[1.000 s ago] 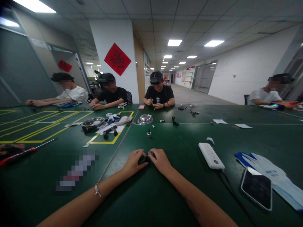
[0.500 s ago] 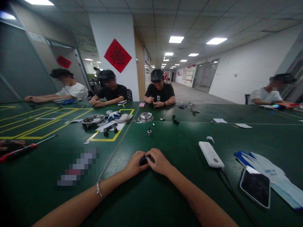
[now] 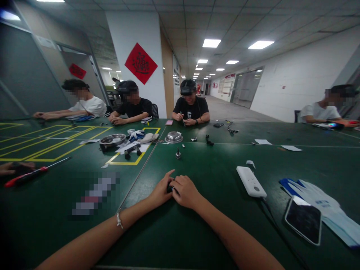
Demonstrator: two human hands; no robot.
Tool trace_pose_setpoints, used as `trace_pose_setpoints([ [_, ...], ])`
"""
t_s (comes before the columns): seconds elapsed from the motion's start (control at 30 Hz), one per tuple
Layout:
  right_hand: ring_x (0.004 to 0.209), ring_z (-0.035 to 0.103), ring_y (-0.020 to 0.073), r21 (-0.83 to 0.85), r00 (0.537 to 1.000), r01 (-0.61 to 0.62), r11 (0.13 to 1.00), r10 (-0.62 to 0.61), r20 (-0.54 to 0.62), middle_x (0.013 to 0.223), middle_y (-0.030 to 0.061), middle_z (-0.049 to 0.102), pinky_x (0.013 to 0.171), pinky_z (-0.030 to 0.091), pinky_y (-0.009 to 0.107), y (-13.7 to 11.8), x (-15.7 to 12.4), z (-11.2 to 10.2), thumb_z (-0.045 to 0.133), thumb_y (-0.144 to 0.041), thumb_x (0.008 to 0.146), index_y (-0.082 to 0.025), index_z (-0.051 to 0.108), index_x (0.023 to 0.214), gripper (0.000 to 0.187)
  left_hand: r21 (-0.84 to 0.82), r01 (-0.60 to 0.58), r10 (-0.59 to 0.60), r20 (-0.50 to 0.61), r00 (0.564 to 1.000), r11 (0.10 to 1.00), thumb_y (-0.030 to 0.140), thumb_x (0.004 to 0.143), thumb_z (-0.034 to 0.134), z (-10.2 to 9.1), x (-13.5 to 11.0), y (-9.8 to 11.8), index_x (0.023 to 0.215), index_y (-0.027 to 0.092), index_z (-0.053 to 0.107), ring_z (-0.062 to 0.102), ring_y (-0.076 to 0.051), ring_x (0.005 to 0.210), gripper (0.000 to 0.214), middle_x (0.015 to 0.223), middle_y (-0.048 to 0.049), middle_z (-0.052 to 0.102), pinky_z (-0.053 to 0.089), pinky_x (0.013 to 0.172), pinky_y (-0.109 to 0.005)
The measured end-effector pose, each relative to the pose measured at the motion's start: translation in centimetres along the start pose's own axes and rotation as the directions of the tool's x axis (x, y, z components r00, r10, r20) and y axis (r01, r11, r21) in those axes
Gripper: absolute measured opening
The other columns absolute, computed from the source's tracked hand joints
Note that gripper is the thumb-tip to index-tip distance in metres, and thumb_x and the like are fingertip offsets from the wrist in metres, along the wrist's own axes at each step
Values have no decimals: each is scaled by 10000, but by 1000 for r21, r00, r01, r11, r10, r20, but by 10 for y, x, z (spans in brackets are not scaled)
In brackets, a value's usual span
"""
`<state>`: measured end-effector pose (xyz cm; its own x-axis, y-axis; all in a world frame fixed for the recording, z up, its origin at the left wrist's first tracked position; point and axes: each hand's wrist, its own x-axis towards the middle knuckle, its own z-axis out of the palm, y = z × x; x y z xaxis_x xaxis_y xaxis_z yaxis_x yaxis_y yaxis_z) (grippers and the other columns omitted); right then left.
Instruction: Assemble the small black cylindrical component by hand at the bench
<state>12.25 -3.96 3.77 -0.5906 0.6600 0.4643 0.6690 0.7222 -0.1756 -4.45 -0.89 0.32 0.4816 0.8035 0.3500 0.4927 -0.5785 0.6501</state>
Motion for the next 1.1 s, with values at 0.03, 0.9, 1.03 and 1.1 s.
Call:
trace_pose_setpoints([
  [0.03,814,478,189,-16,1000,-12,1000,12,-2,892,72,569,732,356,315,0,0,1,474,-142,795,-169,591,960,204,3,-1,1,1,1000,1000,120,675,562,0,0,0,1374,170,194,558,-202,955,791,976,-46,587,413,915,-391],
  [0.9,880,574,212,90,970,-244,966,245,2,991,104,614,769,418,336,4,2,15,474,-150,838,-124,504,1119,283,48,3,-4,11,1000,999,191,714,592,-4,1,8,1327,182,292,584,-205,927,682,989,-51,600,443,879,-367],
  [1.03,814,590,207,96,956,-293,951,294,6,932,96,629,744,420,333,5,1,16,487,-196,850,-113,481,1161,322,34,13,-13,15,1000,999,179,715,587,-4,1,10,1324,187,299,585,-201,920,674,960,-39,600,442,875,-364],
  [1.1,794,585,208,82,952,-304,949,304,12,914,93,627,730,414,331,5,1,15,508,-250,851,-119,491,1149,326,36,14,-15,28,999,999,159,706,587,-5,1,10,1329,186,293,583,-201,916,689,962,-39,599,444,874,-367],
])
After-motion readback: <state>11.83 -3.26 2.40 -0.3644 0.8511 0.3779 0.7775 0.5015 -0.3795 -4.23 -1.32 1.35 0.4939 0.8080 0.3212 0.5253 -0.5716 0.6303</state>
